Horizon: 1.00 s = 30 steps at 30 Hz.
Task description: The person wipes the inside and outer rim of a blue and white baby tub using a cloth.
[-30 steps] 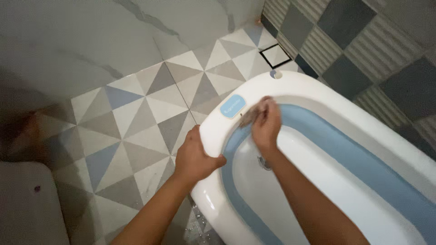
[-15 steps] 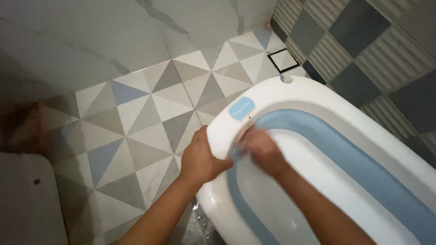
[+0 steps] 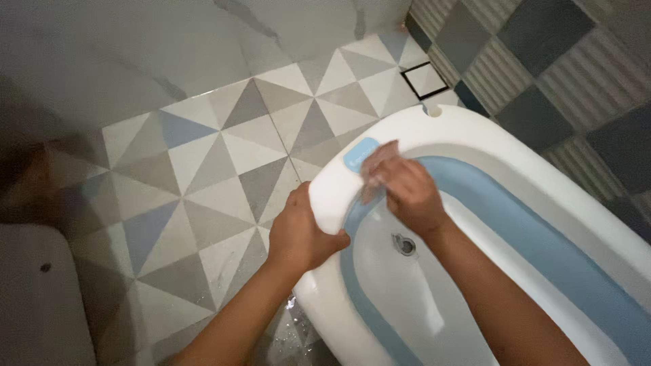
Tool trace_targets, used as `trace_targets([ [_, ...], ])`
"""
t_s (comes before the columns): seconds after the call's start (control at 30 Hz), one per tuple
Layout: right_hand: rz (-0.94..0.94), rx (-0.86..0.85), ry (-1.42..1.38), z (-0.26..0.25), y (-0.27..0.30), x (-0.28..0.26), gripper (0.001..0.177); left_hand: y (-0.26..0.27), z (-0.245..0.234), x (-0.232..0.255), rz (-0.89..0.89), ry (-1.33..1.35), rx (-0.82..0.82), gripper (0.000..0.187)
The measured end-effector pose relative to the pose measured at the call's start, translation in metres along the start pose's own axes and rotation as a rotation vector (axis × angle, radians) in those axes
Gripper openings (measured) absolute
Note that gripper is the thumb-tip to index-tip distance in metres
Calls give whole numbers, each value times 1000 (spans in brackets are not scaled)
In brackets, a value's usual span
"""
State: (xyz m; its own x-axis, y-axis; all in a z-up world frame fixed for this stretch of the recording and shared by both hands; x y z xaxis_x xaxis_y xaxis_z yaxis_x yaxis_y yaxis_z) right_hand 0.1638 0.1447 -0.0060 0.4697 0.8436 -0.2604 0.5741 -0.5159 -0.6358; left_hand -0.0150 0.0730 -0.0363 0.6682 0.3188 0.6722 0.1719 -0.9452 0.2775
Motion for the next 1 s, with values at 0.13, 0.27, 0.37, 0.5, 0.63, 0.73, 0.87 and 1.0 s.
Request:
trace_targets([
  [0.13,127,60,142,-4,-8,22,17,2,-6,1,16,-26,63,103],
  [0.27,-42,104,33,17,2,-22,13,4,-8,6,15,4,54,95],
  [0.37,-79,63,-124,9,-1,-16,10,3,-5,2,-47,-50,-25,100],
  [0.5,54,18,-53,-13,-13,22,23,5,-12,9,28,8,67,100],
  [0.63,-63,94,-1,16,8,-28,15,7,-8,7,-22,14,30,95],
  [0.73,-159,63,-225,0,-2,1,14,7,-7,4,-17,15,36,96],
  [0.87,124,154,90,-19,-9,26,22,5,-9,5,11,15,83,101],
  [1.0,46,31,-197,14,2,-52,26,6,-12,8,10,7,107,98],
])
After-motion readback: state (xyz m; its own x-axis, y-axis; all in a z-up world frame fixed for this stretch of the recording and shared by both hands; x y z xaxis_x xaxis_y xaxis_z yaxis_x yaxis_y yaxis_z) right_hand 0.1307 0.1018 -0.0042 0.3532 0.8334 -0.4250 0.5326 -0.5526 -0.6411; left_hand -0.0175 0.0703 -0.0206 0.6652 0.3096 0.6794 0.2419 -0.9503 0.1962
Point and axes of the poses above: each hand's wrist, its own y-axis away from the middle knuckle, its own z-axis out of the palm, x = y × z, the point moved 8 cm from there along -y, towards the middle knuckle, and after that the axes turned 3 degrees about z, right-handed, at the moved point
